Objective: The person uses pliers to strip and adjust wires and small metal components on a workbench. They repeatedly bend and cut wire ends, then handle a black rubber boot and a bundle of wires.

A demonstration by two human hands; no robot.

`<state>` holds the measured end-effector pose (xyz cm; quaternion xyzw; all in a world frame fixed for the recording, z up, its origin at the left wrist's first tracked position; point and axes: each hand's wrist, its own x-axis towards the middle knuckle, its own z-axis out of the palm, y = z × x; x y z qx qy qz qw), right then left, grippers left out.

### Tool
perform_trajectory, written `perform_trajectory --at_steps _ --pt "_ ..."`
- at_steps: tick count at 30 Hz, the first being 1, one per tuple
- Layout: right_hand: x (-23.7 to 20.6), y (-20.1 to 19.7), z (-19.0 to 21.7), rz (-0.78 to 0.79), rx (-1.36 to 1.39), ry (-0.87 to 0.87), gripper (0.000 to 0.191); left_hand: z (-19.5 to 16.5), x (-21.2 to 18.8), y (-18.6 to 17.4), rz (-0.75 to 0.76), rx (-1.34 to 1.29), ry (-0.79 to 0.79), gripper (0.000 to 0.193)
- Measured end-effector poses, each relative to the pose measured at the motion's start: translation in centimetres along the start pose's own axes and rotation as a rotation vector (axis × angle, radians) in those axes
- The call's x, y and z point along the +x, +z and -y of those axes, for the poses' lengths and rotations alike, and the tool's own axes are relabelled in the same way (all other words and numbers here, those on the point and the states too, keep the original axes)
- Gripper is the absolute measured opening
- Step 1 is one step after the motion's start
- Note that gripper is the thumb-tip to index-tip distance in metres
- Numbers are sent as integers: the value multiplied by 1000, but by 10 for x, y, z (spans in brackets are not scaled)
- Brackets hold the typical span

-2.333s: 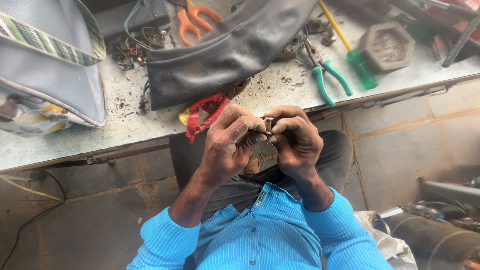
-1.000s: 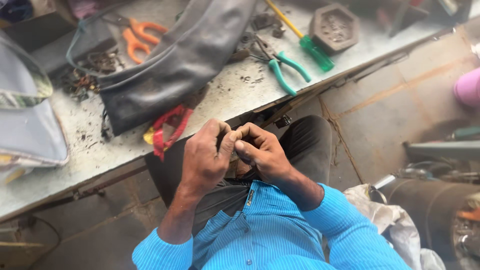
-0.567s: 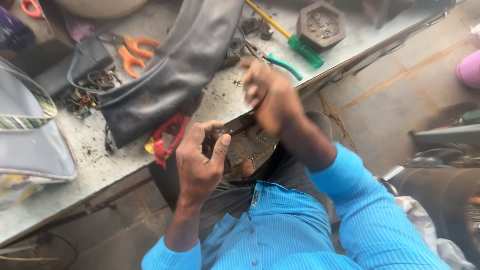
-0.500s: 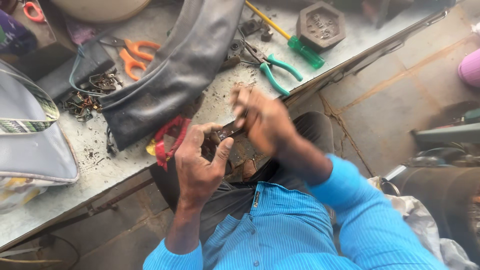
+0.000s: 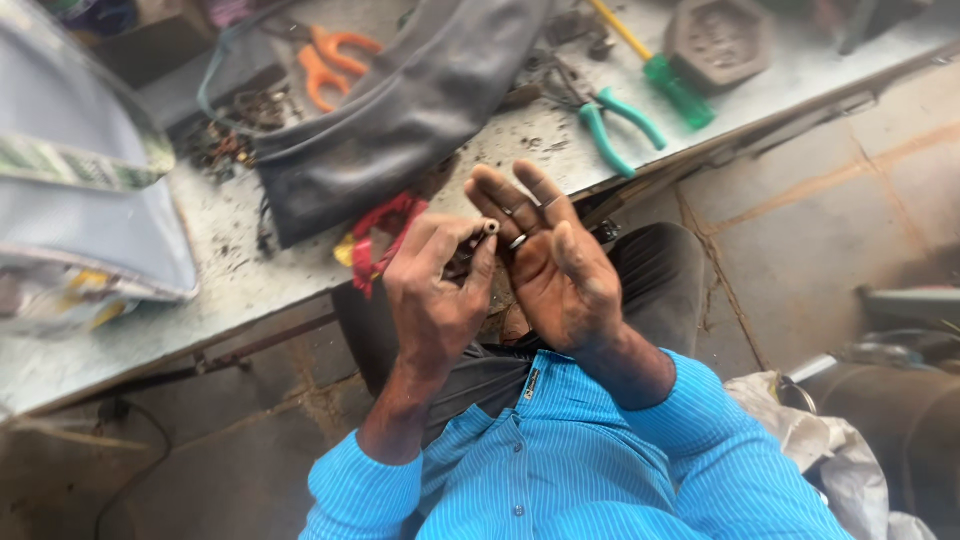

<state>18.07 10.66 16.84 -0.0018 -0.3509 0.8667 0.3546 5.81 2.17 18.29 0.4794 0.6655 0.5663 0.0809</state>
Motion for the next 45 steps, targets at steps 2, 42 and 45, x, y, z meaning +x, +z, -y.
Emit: perform_trajectory --at_steps 2,42,45 --pt "2 -1 1 -25 -236 -13 52 2 1 -3 12 -72 -65 17" --pt "-6 -36 -8 -149 -864 -82 18 0 -4 -8 -23 -194 19 19" --pt "-6 -36 -7 -123 -914 -98 18 4 -4 -7 -1 -212 34 19"
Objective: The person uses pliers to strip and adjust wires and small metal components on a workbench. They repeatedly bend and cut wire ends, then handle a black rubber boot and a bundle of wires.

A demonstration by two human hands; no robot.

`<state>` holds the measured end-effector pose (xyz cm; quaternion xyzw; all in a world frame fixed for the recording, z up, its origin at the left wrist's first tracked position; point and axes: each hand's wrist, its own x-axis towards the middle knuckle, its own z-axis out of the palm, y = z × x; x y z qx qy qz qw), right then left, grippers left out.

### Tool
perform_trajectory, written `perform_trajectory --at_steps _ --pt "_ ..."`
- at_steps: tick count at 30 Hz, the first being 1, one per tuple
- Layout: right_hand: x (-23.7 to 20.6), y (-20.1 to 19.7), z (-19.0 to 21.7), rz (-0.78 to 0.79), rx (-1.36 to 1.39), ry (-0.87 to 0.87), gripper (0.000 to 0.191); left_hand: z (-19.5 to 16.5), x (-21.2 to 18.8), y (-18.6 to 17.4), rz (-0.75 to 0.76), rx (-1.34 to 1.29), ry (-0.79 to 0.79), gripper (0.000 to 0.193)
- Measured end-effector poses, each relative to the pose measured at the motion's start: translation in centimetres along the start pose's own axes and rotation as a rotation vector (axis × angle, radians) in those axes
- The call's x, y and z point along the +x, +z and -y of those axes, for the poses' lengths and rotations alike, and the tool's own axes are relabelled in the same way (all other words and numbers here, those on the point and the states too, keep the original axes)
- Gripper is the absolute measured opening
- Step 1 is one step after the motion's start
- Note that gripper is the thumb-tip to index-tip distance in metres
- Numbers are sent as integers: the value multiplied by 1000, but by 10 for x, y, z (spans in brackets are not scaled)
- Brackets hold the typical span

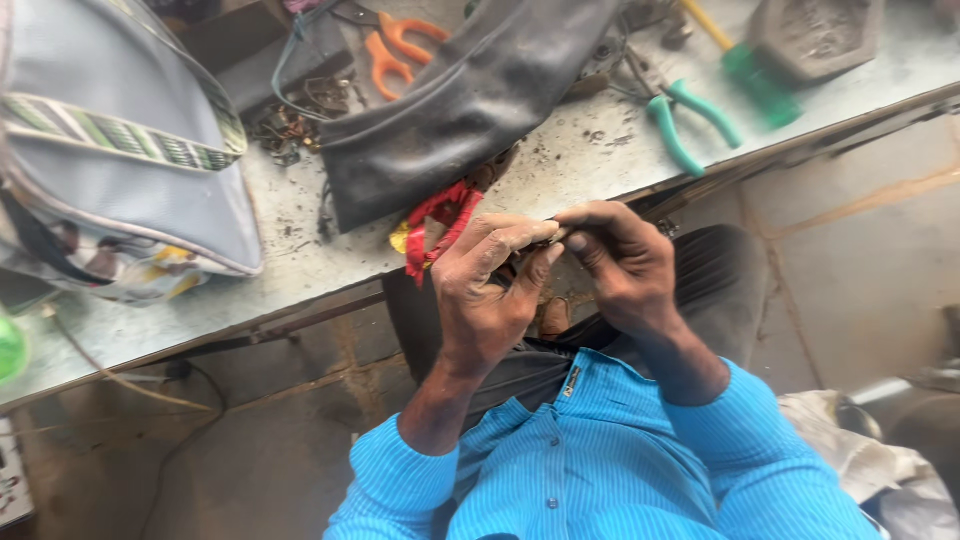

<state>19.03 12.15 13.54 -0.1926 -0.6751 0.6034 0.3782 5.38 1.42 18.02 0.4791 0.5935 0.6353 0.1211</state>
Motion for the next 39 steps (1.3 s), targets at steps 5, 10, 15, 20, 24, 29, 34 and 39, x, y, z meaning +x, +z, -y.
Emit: perform_trajectory --at_steps 5,10,15,20,24,29,34,39 --pt "0 1 1 79 7 -2 20 4 -1 2 5 -2 13 19" --pt "1 2 -2 166 88 17 22 7 -2 1 -2 27 5 20" --pt "1 2 -3 202 263 77 24 6 -1 -4 -15 28 -2 20" --pt "3 -1 1 57 330 3 23 0 7 -10 -57 41 21 15" --pt "1 -16 6 2 328 -150 19 0 10 -9 18 41 -38 14" --pt "-26 -28 -11 6 190 -30 18 9 6 -8 24 66 -26 10" --pt "-39 -8 -75 -353 285 677 32 17 3 -5 -60 75 -17 8" --pt "-2 -4 -122 -591 565 537 28 11 -4 -3 -52 13 -27 9"
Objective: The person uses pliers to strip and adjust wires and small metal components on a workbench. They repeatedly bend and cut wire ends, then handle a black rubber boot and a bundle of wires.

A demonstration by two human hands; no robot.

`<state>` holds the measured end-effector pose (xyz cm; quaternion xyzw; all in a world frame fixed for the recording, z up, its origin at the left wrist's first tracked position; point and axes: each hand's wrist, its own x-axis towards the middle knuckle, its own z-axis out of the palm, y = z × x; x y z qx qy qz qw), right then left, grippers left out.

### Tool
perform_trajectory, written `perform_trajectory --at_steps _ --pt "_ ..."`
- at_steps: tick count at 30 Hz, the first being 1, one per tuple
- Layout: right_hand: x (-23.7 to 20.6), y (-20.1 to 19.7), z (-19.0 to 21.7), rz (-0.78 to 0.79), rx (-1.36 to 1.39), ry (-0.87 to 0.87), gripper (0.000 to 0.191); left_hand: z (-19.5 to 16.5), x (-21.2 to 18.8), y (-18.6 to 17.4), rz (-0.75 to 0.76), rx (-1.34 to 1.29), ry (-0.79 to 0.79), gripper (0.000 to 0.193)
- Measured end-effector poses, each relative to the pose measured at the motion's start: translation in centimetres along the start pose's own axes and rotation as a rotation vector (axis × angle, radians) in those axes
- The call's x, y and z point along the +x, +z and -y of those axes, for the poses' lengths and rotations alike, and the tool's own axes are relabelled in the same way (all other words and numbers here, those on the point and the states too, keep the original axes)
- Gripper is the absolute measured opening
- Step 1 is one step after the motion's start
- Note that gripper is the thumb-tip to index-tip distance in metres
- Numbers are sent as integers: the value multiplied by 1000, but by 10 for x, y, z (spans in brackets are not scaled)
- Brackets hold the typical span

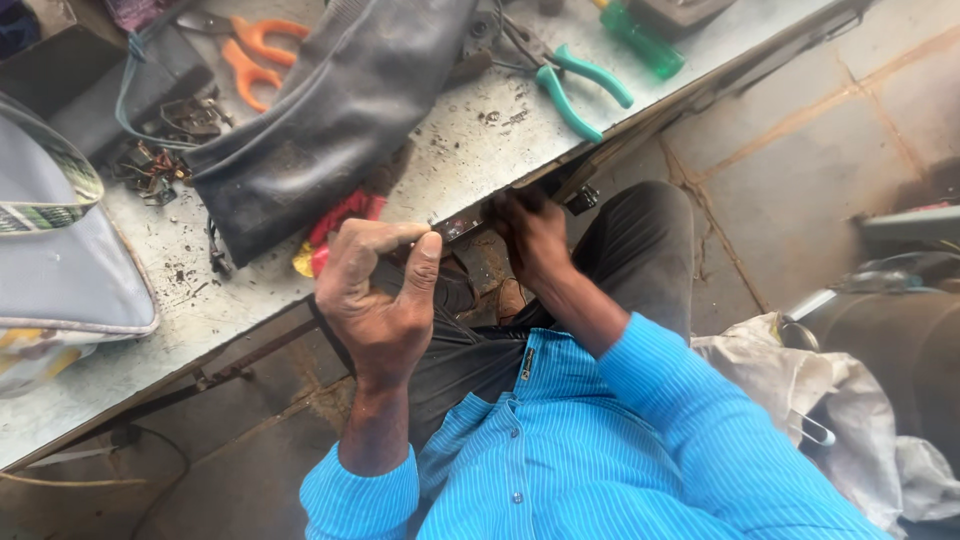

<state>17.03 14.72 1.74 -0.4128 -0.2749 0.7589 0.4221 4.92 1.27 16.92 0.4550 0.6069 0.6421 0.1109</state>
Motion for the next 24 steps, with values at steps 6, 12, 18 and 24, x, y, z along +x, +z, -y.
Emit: perform_trajectory --at_steps 6,12,18,24 --pt "29 46 -2 -161 246 -77 25 -6 4 -3 -27 10 -4 8" --pt "34 61 -8 -227 125 -116 19 -1 8 -9 -45 90 67 7" --pt "15 58 -29 54 -713 -243 19 -6 15 -8 -91 -44 9 8" --pt "-87 57 -9 343 -776 -769 24 13 29 -47 -388 131 -33 5"
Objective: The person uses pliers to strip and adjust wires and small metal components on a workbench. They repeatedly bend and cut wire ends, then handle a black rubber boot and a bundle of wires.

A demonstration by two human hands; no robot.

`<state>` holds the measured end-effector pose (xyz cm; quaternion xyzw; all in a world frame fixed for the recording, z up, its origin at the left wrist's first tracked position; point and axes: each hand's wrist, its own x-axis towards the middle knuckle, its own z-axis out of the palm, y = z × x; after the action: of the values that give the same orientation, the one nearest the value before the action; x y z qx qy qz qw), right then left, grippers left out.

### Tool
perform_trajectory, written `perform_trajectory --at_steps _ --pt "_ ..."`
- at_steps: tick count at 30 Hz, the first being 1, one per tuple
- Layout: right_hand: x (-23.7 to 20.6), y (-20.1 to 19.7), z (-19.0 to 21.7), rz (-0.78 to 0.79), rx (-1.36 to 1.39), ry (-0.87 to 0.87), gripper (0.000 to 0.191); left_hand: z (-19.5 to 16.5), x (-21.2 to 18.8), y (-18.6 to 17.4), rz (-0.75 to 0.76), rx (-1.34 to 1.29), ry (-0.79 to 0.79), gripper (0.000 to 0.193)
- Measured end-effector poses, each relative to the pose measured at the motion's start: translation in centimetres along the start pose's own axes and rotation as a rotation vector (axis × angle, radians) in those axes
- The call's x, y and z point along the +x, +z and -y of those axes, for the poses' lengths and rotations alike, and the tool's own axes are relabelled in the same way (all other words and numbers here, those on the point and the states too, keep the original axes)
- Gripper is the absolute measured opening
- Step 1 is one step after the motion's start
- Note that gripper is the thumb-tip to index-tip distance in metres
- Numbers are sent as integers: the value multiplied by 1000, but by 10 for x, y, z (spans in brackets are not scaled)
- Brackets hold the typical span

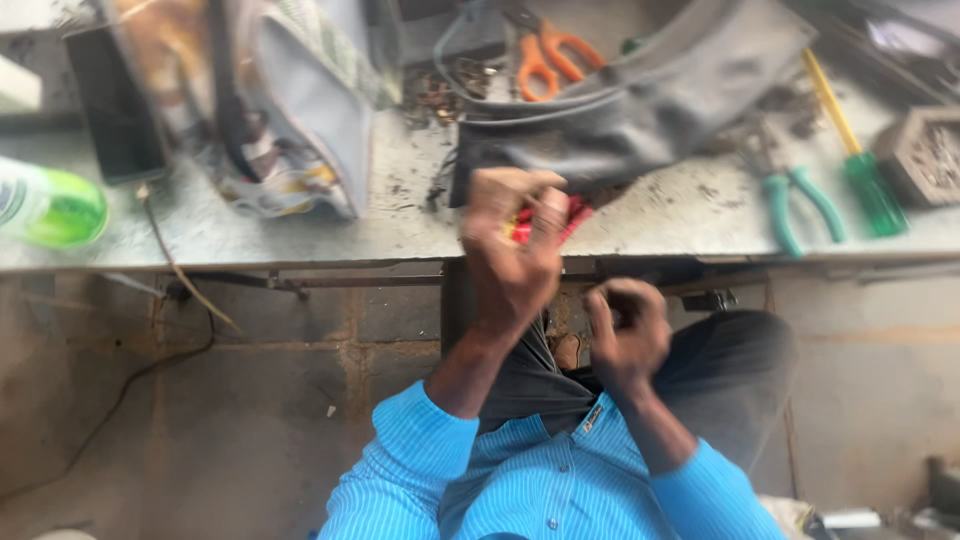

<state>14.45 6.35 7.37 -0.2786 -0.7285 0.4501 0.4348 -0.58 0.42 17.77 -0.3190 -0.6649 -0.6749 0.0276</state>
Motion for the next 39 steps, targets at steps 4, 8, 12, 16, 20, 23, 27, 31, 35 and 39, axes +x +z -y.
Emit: perform_trajectory --at_steps 4,8,12,16,20,23,27,31,35,39 --pt "61 -3 56 58 -235 -801 22 28 14 -17 -202 140 46 14" --pt "167 63 78 437 -282 -791 17 39 13 -14 -252 -22 58 17" --pt "219 138 83 578 -479 -881 22 41 8 -14 -283 -37 107 22" --pt "232 159 83 499 -512 -857 20 47 8 -12 -324 -67 121 23" --pt "235 117 83 451 -367 -774 14 52 5 -13 -302 -151 20 22" --pt "239 63 85 469 -292 -776 14 53 4 -14 -317 -247 88 25" --pt "233 -10 76 394 -346 -744 13 53 -2 -19 -204 -231 9 27" --pt "212 -64 55 272 -465 -725 11 60 5 -20 -297 -275 40 27" --pt "162 -92 33 239 -301 -490 7 65 23 -44 -311 -206 13 24" --pt "119 -99 19 246 -126 -281 6 54 33 -67 -106 116 -24 20"
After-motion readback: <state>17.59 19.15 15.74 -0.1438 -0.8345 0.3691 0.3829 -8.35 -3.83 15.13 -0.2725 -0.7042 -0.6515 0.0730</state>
